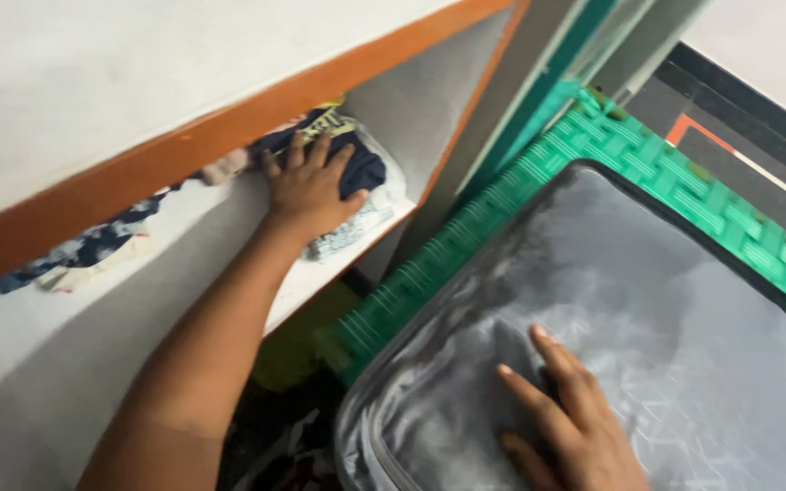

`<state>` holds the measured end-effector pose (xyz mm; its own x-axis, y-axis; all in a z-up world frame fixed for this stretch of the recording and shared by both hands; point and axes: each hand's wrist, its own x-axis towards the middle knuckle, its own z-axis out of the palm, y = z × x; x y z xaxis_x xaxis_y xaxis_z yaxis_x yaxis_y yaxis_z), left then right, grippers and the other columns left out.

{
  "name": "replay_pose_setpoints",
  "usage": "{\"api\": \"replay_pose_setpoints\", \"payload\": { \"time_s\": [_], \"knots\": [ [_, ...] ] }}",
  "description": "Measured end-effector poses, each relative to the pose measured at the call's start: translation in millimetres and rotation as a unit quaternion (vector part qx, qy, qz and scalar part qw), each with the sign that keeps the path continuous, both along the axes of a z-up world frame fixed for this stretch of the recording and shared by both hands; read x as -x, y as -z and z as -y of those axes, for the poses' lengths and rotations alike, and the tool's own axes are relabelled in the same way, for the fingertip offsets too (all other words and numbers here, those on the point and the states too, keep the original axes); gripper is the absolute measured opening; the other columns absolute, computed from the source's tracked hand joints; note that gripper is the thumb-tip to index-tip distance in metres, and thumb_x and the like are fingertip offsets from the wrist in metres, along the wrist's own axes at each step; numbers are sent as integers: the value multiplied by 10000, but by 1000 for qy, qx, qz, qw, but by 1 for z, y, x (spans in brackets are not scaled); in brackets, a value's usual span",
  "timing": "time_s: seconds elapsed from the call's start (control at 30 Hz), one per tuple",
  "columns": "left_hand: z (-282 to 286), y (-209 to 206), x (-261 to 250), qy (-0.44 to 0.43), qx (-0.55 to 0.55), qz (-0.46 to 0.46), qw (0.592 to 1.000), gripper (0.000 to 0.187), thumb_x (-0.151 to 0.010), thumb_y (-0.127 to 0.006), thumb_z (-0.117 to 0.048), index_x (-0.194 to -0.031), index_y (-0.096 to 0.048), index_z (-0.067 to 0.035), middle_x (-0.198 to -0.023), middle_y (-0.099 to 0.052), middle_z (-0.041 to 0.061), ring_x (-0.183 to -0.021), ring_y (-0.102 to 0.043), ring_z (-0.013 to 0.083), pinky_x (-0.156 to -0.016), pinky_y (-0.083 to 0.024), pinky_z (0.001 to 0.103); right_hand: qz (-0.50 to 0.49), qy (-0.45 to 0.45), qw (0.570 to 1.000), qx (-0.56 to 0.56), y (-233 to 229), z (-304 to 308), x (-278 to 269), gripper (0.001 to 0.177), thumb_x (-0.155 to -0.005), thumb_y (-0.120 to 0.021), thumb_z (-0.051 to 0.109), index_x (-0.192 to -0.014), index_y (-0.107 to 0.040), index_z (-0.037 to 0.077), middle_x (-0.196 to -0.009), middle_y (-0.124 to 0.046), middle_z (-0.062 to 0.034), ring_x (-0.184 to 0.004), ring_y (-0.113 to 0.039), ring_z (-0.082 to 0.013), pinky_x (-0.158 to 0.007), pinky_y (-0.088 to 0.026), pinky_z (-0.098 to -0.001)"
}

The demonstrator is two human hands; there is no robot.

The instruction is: The person unloads a suitcase by hand, removing various items of clothing and placing them onto nearby shelves.

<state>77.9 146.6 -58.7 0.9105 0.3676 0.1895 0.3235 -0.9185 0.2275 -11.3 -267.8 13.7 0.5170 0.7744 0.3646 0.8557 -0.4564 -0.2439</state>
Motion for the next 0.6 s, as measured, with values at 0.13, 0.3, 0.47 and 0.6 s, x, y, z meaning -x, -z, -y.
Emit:
{"api": "replay_pose_setpoints", "payload": {
  "time_s": [0.13, 0.3, 0.47, 0.6],
  "knots": [
    [0, 3, 3, 9, -29, 20, 999, 818, -845, -619, -634, -1543, -416, -258, -1652, -271, 109, -1523, -164, 421, -1101, -98, 780, 22, -21, 999, 38, -13, -9, 10, 710, -717, -800, 209, -1382, -566, 119, -1565, -326, -270, -1416, -361, -465, -1108, -360, -539],
    [4, 2, 4, 10, -70, 26, 997, 876, -853, -611, -626, -1566, -359, -184, -1627, -295, 131, -1500, -185, 420, -1091, -64, 789, -11, -6, 1000, 27, -20, -9, 15, 748, -758, -805, 184, -1439, -503, 120, -1596, -256, -271, -1441, -301, -473, -1114, -321, -537],
    [28, -16, 15, 83, -143, 165, 972, 817, -840, -669, -476, -1556, -477, -130, -1626, -410, 162, -1513, -284, 434, -1131, -67, 771, -133, 10, 985, -110, -22, 5, 9, 820, -812, -776, 107, -1534, -389, 105, -1668, -219, -222, -1520, -308, -412, -1166, -346, -491],
    [77, -74, 25, 187, -192, 277, 923, 557, -970, -687, -363, -1476, -613, -144, -1557, -520, 119, -1519, -411, 349, -1271, -137, 705, -271, 22, 935, -226, -27, 21, 2, 779, -903, -720, 80, -1589, -355, 123, -1723, -221, -173, -1554, -341, -339, -1141, -436, -463]
  ]
}}
